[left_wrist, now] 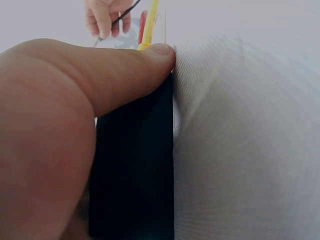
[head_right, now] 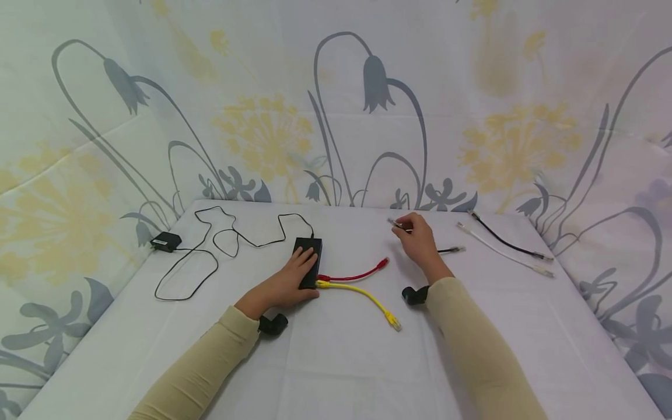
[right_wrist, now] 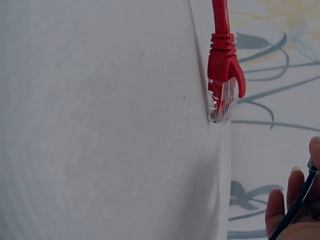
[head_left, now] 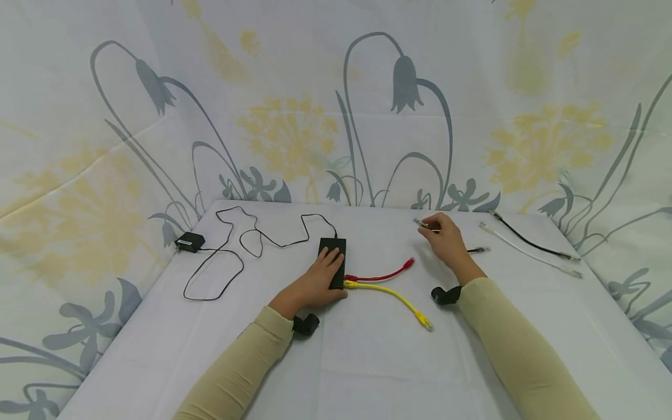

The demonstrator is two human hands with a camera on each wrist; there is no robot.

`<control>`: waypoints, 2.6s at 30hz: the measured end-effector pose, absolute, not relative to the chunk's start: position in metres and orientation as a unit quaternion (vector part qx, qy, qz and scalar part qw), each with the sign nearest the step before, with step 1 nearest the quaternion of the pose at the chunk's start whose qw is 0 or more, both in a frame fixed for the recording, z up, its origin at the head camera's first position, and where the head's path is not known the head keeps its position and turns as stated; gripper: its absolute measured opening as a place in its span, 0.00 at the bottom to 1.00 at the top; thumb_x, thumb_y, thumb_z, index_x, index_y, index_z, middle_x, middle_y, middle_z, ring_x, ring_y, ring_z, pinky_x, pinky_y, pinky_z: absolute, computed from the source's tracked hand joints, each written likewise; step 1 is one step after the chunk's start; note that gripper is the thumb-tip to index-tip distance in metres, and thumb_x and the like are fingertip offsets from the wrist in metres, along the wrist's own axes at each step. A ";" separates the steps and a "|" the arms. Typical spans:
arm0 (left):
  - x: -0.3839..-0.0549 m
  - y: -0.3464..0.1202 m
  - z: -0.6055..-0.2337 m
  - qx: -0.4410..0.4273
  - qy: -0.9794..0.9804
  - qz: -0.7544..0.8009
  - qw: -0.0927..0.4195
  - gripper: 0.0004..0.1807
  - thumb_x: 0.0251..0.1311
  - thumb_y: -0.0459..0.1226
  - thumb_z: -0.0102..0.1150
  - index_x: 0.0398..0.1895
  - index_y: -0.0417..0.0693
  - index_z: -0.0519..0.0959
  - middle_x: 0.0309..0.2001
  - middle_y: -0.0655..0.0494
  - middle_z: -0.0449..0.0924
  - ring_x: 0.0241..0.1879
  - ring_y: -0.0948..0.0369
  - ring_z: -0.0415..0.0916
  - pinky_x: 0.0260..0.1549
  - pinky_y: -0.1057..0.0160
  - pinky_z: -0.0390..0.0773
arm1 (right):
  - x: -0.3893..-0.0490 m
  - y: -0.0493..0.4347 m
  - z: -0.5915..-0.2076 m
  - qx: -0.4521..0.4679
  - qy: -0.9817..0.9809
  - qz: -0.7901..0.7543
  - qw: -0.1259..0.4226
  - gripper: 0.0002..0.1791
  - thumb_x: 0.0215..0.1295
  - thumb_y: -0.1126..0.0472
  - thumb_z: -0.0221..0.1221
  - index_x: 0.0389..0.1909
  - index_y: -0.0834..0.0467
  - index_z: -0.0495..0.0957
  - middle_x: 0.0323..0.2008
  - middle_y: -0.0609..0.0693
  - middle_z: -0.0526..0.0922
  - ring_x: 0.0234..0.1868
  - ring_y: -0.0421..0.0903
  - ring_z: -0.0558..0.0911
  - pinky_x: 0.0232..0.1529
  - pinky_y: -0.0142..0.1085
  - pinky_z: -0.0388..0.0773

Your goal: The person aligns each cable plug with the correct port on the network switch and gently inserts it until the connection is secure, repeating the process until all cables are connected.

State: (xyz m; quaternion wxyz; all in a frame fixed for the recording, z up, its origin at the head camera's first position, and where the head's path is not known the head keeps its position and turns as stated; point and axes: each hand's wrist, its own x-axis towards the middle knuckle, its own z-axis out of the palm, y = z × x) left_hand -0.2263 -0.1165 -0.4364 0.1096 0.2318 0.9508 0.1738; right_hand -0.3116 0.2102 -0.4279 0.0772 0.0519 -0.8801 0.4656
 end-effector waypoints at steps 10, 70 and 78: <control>-0.227 -0.117 -0.437 0.233 0.950 0.175 0.110 0.50 0.61 0.56 0.59 0.78 0.47 0.46 0.79 0.51 0.36 0.78 0.49 0.29 0.74 0.47 0.48 | -0.310 0.202 -0.430 0.055 -0.874 0.482 0.015 0.17 0.70 0.58 0.56 0.55 0.61 0.72 0.50 0.59 0.73 0.49 0.52 0.72 0.46 0.37 0.71; -0.228 -0.117 -0.436 0.243 0.950 0.165 0.107 0.49 0.62 0.56 0.58 0.78 0.46 0.47 0.79 0.49 0.38 0.78 0.46 0.30 0.74 0.48 0.48 | -0.323 0.128 -0.426 0.170 -0.890 0.400 -0.138 0.11 0.66 0.56 0.60 0.47 0.54 0.80 0.48 0.53 0.79 0.47 0.49 0.75 0.52 0.41 0.72; -0.229 -0.115 -0.435 0.242 0.950 0.162 0.109 0.49 0.62 0.56 0.59 0.78 0.46 0.47 0.79 0.49 0.38 0.78 0.47 0.30 0.74 0.47 0.48 | -0.321 0.126 -0.428 0.183 -0.887 0.395 -0.156 0.11 0.65 0.57 0.60 0.46 0.54 0.80 0.46 0.52 0.80 0.45 0.48 0.76 0.50 0.39 0.72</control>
